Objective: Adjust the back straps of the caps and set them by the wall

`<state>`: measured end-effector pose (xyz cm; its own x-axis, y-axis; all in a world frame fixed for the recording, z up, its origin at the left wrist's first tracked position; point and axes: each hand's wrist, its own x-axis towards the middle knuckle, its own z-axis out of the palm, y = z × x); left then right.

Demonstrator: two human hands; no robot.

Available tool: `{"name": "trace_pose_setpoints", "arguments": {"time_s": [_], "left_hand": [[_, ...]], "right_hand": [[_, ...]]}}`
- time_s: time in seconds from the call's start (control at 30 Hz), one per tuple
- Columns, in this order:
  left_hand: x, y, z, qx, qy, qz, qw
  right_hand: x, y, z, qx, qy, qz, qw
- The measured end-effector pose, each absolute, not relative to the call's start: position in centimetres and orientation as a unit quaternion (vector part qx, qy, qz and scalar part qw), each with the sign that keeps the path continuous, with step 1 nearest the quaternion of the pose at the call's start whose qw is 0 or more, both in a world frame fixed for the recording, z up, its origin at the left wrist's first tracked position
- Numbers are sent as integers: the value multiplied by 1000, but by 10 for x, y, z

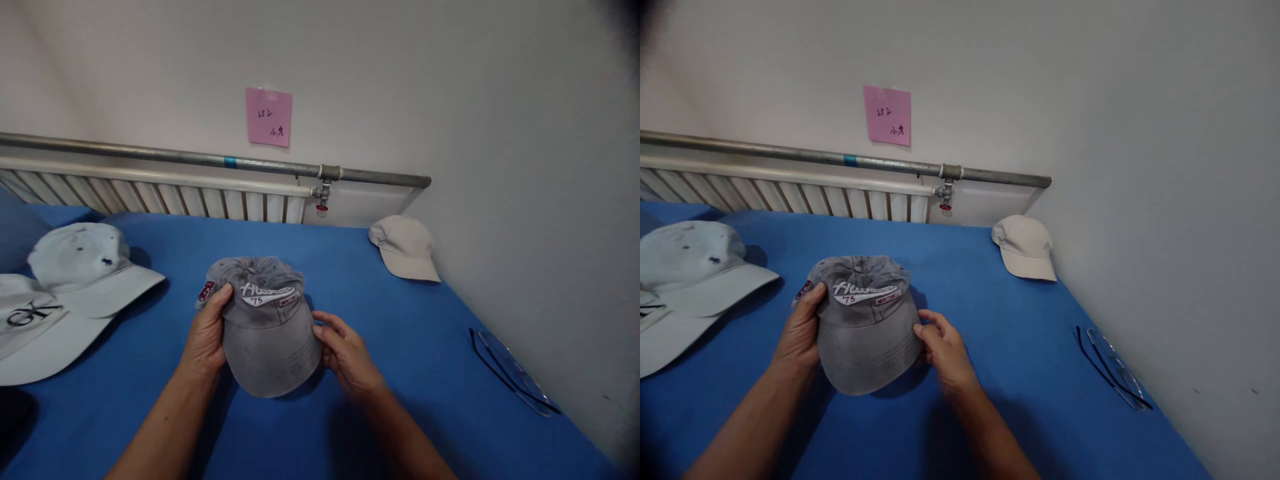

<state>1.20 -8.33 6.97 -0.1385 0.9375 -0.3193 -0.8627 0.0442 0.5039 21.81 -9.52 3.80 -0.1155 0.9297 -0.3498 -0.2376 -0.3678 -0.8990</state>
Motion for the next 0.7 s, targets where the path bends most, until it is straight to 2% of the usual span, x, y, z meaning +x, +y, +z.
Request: {"name": "trace_pose_setpoints", "arguments": {"time_s": [0.13,0.37,0.7], "left_hand": [[9,-82,65,70,268,719,637],[12,-81,74,26,310,696,647],[17,-78,78,-5,325,713,621]], "right_hand": [[214,-95,39,-449,-244,722,467],[215,-95,45,-401,-228,730,504],[197,-108,43,-351,-132,786,492]]}}
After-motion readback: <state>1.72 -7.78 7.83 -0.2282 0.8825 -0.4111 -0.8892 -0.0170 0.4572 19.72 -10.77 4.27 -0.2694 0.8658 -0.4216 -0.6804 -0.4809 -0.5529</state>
